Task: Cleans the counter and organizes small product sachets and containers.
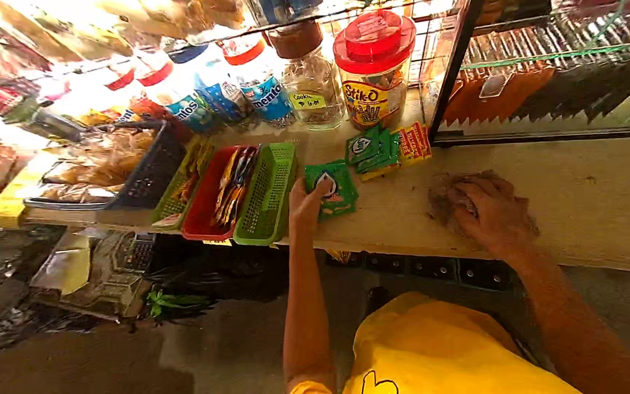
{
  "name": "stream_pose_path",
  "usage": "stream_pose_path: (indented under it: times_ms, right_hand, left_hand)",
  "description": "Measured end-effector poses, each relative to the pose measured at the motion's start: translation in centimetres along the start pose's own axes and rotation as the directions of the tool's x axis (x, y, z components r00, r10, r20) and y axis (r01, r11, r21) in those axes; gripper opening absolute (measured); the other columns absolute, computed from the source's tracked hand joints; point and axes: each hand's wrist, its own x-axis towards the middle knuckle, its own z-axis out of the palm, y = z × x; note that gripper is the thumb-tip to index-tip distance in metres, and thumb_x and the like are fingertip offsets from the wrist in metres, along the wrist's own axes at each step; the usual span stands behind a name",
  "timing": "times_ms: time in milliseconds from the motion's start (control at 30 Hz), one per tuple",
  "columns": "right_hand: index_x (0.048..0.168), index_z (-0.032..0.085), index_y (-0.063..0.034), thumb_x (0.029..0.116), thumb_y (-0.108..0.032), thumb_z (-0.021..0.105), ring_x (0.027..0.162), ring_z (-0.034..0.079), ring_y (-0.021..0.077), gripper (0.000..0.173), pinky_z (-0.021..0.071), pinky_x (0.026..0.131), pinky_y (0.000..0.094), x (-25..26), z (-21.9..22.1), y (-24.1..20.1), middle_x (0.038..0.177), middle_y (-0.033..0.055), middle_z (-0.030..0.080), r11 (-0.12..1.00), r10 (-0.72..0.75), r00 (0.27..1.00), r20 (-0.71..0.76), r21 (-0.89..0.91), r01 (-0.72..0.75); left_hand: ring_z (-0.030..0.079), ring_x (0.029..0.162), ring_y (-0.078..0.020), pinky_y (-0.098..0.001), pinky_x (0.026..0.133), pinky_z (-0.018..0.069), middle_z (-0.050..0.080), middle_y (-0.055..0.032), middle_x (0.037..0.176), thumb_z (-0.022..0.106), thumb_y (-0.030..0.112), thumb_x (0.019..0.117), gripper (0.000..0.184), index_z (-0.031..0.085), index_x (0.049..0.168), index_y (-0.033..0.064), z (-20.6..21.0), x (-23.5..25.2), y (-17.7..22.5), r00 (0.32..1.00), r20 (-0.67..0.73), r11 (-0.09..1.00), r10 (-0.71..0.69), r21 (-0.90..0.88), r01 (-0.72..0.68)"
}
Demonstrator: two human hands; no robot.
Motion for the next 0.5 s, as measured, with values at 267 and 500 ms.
stream_pose_path:
  times_ms: [267, 500]
  right_hand:
    - [0.162, 0.017, -0.0020, 0.1047, -0.017, 0.055, 0.120, 0.063, 0.0256, 0.070, 0.0536, 0.101, 0.0388, 2.2, 0.7, -7.8, 0.146, 0.0205, 0.052, 0.710, 0.149, 0.959, 0.241, 0.649, -0.274]
    - [0.152, 0.036, -0.0066, 0.1095, -0.016, 0.046, 0.119, 0.063, 0.0203, 0.045, 0.0542, 0.100, 0.0373, 7.2, 4.1, -9.6, 0.140, 0.0146, 0.057, 0.429, 0.251, 0.937, 0.242, 0.840, -0.332]
  left_hand:
    - [0.067, 0.081, -0.0150, -0.0327, 0.072, 0.0585, 0.068, -0.0127, 0.105, 0.067, 0.014, 0.0978, 0.043, 0.051, 0.135, 0.0003, 0.1, -0.1, -1.1, 0.999, -0.002, 0.989, -0.041, -0.140, 0.040]
    - [0.068, 0.084, -0.0144, -0.0329, 0.075, 0.0586, 0.068, -0.0112, 0.106, 0.065, 0.011, 0.0984, 0.043, 0.050, 0.137, 0.0014, -0.8, 0.8, -1.4, 0.990, 0.138, 0.986, -0.032, -0.155, 0.053]
